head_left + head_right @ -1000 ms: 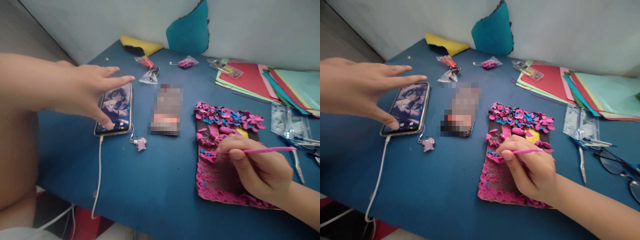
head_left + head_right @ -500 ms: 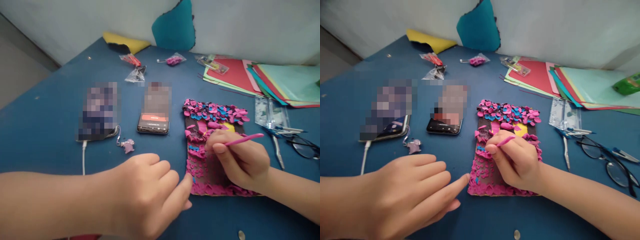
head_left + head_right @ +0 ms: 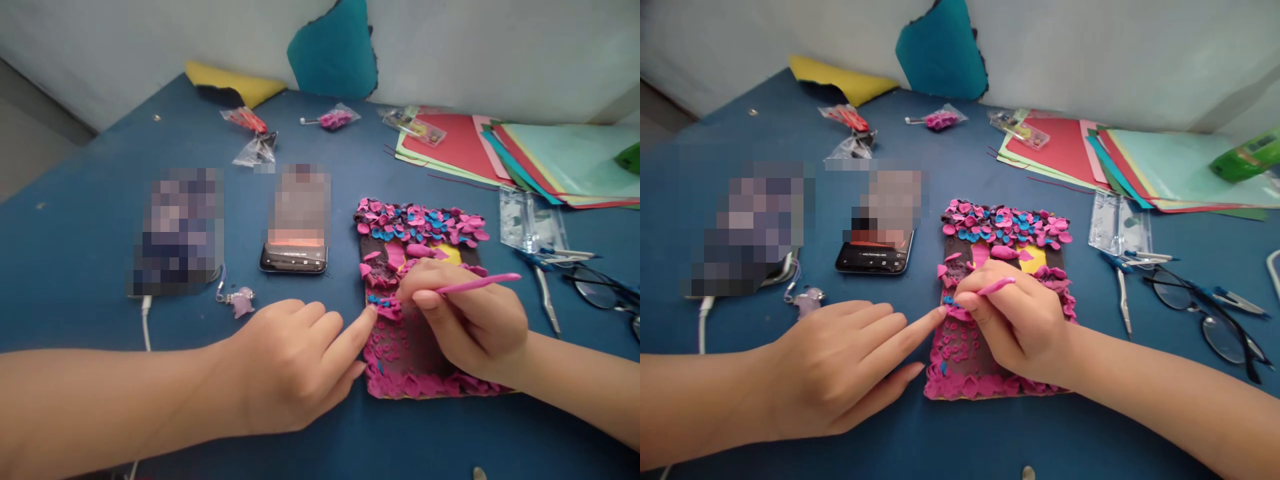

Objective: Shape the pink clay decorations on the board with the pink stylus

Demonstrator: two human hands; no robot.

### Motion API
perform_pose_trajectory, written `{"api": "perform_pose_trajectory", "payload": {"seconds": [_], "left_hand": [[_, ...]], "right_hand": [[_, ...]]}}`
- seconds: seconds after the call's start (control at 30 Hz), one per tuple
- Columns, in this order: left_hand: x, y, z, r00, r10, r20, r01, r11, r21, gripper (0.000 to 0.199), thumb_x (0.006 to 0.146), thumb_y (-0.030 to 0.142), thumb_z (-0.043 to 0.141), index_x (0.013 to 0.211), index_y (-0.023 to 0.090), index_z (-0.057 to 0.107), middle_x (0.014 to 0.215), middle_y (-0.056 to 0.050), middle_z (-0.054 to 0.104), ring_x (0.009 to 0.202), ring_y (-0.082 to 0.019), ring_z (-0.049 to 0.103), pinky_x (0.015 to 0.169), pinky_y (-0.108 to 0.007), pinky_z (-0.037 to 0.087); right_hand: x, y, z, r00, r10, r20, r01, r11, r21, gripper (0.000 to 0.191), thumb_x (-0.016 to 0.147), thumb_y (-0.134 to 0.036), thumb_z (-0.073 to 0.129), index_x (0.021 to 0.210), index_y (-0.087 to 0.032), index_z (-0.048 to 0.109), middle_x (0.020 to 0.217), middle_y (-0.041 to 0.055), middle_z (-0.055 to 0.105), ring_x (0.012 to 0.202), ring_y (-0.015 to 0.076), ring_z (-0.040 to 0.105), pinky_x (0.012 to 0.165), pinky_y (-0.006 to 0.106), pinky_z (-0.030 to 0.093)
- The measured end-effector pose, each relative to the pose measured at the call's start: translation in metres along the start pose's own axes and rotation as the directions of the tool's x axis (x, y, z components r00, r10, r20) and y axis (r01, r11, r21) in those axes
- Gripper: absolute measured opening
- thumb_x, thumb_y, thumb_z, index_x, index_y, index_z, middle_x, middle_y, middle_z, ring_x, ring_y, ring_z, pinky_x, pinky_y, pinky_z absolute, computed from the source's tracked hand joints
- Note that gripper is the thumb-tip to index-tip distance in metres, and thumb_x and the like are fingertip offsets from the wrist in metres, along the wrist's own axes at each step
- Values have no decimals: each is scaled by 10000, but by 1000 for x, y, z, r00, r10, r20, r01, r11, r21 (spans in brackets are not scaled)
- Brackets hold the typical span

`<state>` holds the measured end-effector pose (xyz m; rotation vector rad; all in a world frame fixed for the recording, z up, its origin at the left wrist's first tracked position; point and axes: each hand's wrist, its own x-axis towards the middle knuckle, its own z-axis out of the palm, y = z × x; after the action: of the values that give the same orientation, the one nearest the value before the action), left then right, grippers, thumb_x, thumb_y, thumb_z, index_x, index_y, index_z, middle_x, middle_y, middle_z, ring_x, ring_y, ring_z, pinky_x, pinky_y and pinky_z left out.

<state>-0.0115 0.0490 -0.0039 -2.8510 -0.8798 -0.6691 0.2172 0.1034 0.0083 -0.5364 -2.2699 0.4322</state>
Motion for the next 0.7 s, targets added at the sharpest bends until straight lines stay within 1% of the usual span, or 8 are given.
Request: {"api": "perform_pose_trajectory", "payload": {"seconds": [0.17,0.33,0.47,0.57,0.6,0.63,0.7], "left_hand": [[-3,-1,7,999,-34,13,34,998,-47,369,1044,206,295,1302,45,503,681,-3,583,554,-200,536,457,-352,377],[-3,1,7,994,-83,78,86,996,-39,411,1066,239,224,1358,62,453,704,-3,583,557,-201,535,472,-356,347],[-1,1,5,992,-89,95,91,996,-22,426,1075,256,191,1350,74,460,706,-4,586,557,-200,547,483,-351,335],[1,-1,3,986,-62,157,68,997,-31,415,1079,256,202,1339,68,465,710,-8,600,569,-198,574,483,-342,350],[1,-1,2,985,-61,162,67,997,-29,415,1081,262,200,1338,71,466,709,-7,603,566,-201,577,480,-345,353],[2,-2,2,990,-76,117,79,997,-15,425,1082,268,182,1319,80,481,691,-2,594,544,-204,561,472,-350,343],[1,-3,3,990,-76,122,78,997,-12,416,1083,263,189,1309,86,489,698,-1,601,551,-206,568,469,-354,352]], "right_hand": [[-2,-2,5,999,9,-32,-10,999,-49,151,973,-82,482,890,-183,557,762,50,676,737,131,651,664,244,561],[-1,-2,8,1000,20,18,-19,999,-31,156,987,-96,473,885,-170,566,754,52,661,731,128,632,668,242,547],[1,-1,9,1000,14,28,-14,1000,-27,161,986,-89,475,880,-164,570,745,45,646,714,123,609,680,245,541],[0,-1,9,1000,14,20,-14,1000,-14,154,979,-83,477,884,-162,569,725,42,630,712,128,615,666,248,542],[0,-1,8,1000,16,15,-16,1000,-6,154,979,-87,472,887,-168,565,718,39,627,705,130,618,654,252,545],[-1,-1,8,1000,19,5,-19,1000,-1,155,979,-91,468,887,-175,560,712,35,625,694,131,618,640,256,548],[-2,-1,7,999,27,-26,-27,1000,-10,156,975,-94,472,876,-188,548,710,31,632,670,129,619,635,266,559]]}}
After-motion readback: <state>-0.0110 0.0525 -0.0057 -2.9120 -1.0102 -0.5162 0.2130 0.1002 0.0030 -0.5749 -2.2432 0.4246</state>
